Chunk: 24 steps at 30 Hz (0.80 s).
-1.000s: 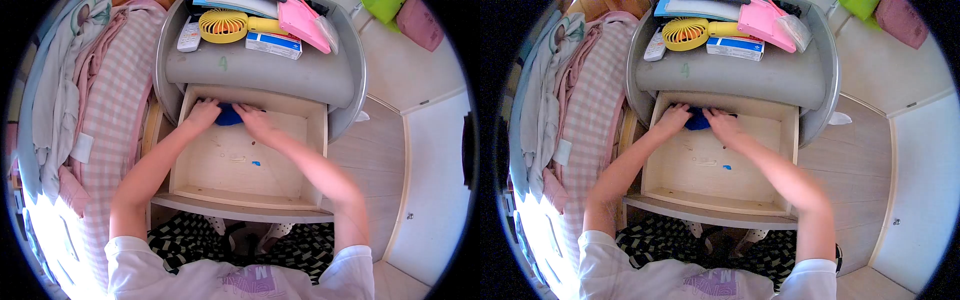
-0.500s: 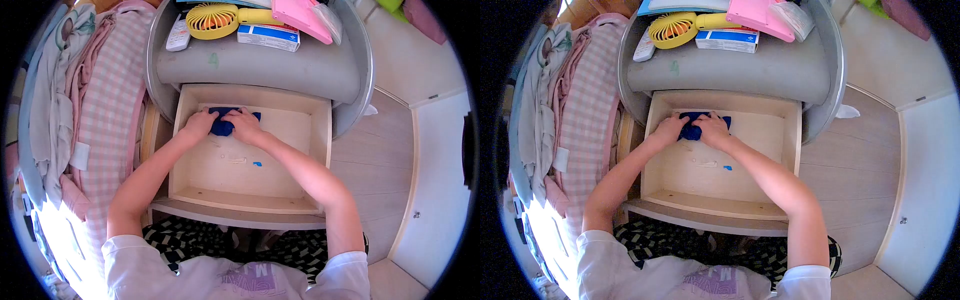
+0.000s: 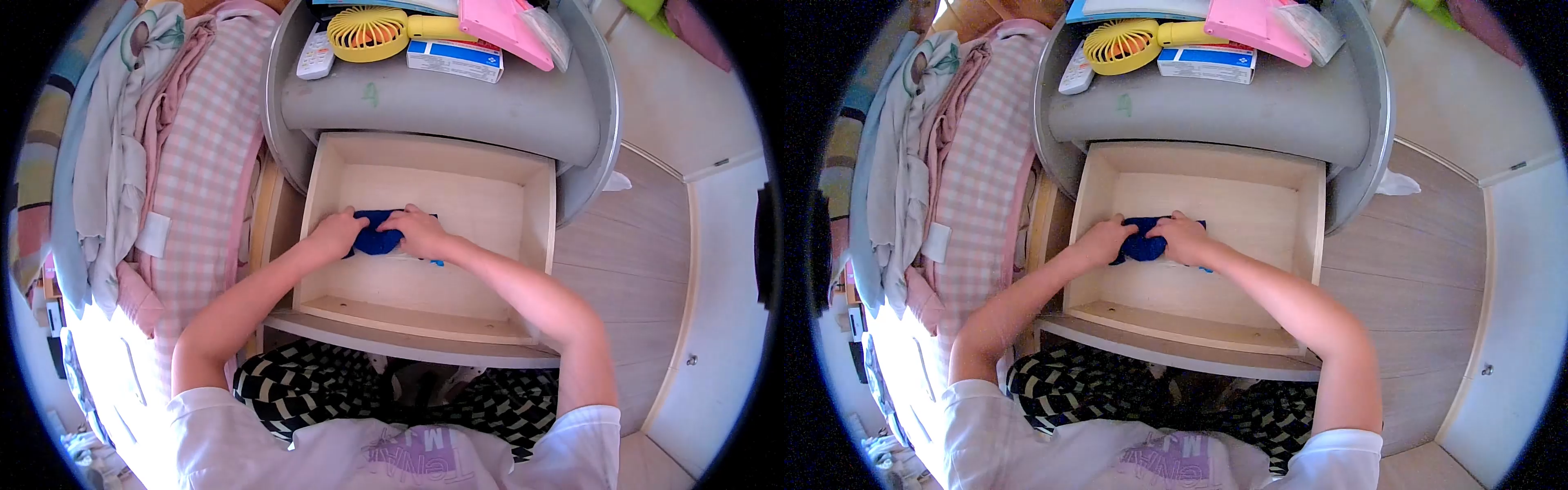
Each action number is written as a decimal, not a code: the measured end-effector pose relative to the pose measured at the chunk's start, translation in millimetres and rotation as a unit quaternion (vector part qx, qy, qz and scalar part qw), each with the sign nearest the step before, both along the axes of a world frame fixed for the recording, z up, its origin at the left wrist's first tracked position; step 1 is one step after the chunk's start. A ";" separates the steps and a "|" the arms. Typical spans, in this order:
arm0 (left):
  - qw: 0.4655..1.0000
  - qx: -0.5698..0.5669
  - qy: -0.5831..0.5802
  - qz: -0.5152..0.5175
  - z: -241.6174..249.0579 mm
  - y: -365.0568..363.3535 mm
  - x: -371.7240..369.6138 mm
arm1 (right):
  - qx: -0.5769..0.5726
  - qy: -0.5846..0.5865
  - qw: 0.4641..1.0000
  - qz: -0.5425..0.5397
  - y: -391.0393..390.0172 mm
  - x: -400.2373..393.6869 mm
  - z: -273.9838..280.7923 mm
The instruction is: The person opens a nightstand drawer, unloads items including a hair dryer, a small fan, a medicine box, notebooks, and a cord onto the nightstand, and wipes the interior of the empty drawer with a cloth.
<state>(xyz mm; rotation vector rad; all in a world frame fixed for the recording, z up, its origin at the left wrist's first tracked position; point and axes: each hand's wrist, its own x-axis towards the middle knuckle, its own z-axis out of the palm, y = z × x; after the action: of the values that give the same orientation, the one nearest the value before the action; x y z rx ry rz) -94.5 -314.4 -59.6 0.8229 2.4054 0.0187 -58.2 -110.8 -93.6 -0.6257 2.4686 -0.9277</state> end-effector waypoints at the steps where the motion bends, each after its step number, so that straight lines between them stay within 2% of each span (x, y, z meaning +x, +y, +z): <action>1: 1.000 -0.008 -0.002 -0.005 8.7 1.9 5.0 | -0.001 0.001 1.000 -0.001 -0.5 2.4 0.9; 5: 1.000 -0.006 -0.014 -0.009 5.1 -3.2 15.9 | 0.000 -0.037 0.999 0.027 -0.6 14.4 6.6; 8: 0.999 -0.002 -0.012 -0.050 3.9 -8.3 22.3 | -0.014 -0.038 0.998 0.056 -3.1 24.8 -1.1; 13: 0.994 0.070 -0.050 -0.065 -8.8 -22.4 28.5 | -0.043 -0.035 0.995 0.080 -5.9 44.3 -6.5; 17: 0.994 0.047 -0.058 -0.084 -6.6 -22.7 33.0 | -0.061 -0.057 0.991 0.104 -9.7 58.5 -9.6; 20: 0.992 0.039 -0.097 -0.070 -9.4 -25.2 36.7 | -0.065 -0.050 0.989 0.124 -10.6 64.1 -11.2; 22: 0.985 -0.001 -0.145 -0.097 6.1 -18.4 36.3 | -0.082 -0.078 0.987 0.117 -8.1 61.5 -11.3; 24: 0.982 0.037 -0.170 -0.073 11.1 -22.6 27.8 | -0.099 -0.108 0.983 0.109 -0.5 51.8 1.5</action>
<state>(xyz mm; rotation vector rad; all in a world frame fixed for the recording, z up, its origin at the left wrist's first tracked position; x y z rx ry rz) -66.7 -337.0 -48.5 0.9456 2.0307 0.1778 -6.4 -111.4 -92.2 -0.7988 2.0857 -1.0987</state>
